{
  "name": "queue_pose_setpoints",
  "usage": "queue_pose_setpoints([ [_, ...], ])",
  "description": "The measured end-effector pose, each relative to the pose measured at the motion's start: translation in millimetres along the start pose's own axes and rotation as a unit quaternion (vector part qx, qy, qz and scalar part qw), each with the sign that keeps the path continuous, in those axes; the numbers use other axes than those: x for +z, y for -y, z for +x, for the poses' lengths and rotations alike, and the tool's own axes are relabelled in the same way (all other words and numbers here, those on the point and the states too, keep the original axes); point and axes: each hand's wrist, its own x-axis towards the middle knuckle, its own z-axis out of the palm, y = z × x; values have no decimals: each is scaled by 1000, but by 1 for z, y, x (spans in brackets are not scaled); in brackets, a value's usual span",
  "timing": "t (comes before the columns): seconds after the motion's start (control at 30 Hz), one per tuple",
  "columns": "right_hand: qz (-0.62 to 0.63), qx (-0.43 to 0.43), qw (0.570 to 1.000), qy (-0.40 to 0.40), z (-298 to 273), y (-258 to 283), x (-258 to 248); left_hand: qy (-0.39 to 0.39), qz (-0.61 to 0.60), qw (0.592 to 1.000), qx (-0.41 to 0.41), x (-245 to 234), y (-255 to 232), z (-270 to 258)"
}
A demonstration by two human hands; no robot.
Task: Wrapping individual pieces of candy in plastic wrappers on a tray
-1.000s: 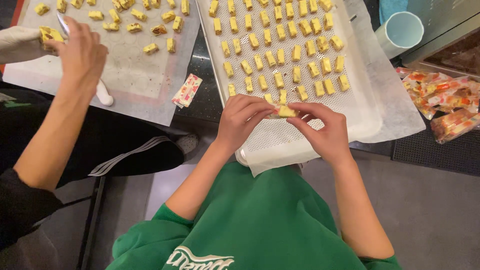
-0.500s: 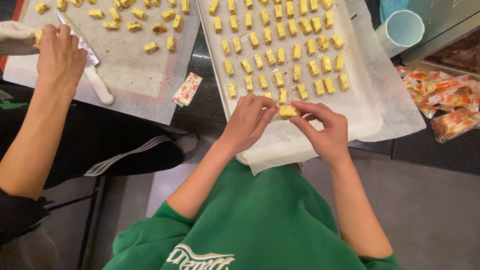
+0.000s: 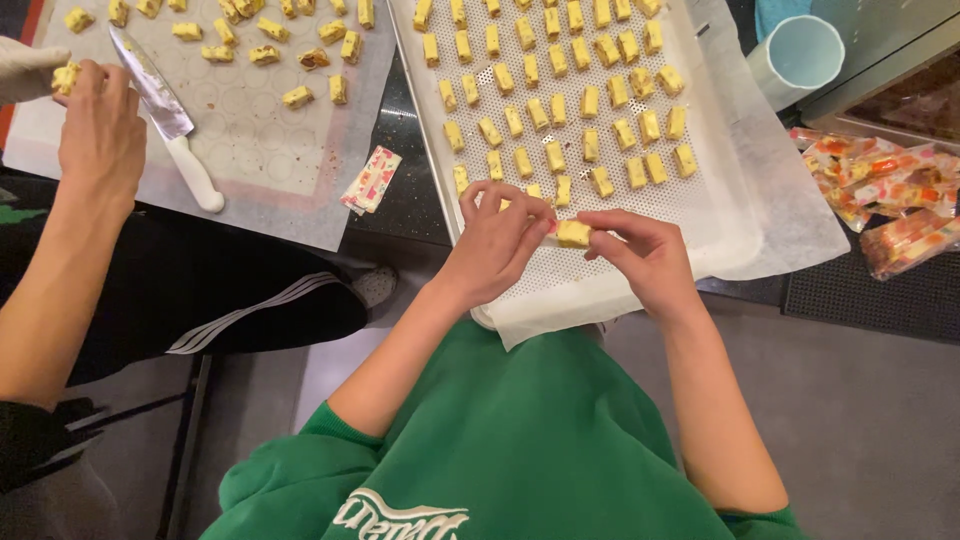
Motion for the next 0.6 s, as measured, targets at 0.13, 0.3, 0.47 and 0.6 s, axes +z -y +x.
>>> queue_pose_setpoints([
  [0.13, 65, 57, 996, -18, 1, 3, 5, 20, -82, 996, -8, 6, 4, -3],
  [0.3, 4, 134, 991, 4, -2, 15, 3, 58, -120, 991, -8, 5, 5, -5],
  [0.47, 2, 146, 989, 23, 0, 8, -8, 101, -130, 986, -15, -3, -3, 1],
  [0.6, -27, 140, 989, 23, 0, 9, -15, 129, -113, 985, -11, -9, -5, 8],
])
